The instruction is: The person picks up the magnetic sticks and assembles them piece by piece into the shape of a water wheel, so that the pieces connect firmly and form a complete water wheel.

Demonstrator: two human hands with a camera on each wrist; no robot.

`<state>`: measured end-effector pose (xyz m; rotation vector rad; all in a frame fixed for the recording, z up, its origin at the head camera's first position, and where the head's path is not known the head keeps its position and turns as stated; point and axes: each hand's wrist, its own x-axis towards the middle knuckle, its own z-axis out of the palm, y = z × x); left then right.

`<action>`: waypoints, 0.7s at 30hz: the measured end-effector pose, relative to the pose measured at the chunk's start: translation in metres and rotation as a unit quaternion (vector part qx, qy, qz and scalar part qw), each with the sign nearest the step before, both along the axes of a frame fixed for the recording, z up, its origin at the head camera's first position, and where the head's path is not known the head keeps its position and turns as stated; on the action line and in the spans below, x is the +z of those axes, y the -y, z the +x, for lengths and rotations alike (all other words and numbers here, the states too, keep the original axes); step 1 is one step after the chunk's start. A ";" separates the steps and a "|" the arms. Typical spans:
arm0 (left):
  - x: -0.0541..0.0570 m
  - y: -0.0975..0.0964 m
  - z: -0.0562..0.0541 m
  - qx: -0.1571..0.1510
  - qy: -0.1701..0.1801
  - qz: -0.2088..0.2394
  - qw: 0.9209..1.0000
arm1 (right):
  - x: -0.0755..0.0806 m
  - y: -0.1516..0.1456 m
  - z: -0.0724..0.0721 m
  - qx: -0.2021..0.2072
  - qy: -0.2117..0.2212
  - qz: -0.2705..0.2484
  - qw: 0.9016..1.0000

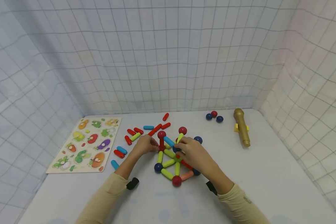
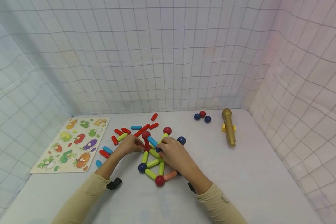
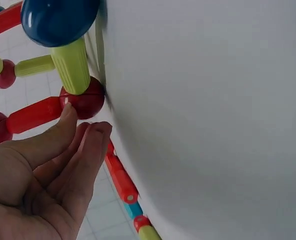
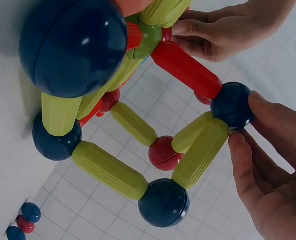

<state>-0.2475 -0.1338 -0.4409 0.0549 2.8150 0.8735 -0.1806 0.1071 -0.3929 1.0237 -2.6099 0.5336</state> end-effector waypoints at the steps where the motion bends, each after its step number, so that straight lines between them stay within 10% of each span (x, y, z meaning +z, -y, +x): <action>1: 0.001 0.005 0.001 0.005 -0.008 -0.011 1.000 | 0.000 -0.001 0.000 0.001 -0.004 -0.001 1.000; 10: 0.026 0.083 0.020 0.015 -0.039 -0.180 0.983 | -0.001 -0.003 0.001 0.014 0.001 -0.007 1.000; 21: 0.012 0.097 0.025 -0.006 -0.019 -0.185 0.983 | 0.002 -0.005 -0.002 0.015 0.000 -0.003 1.000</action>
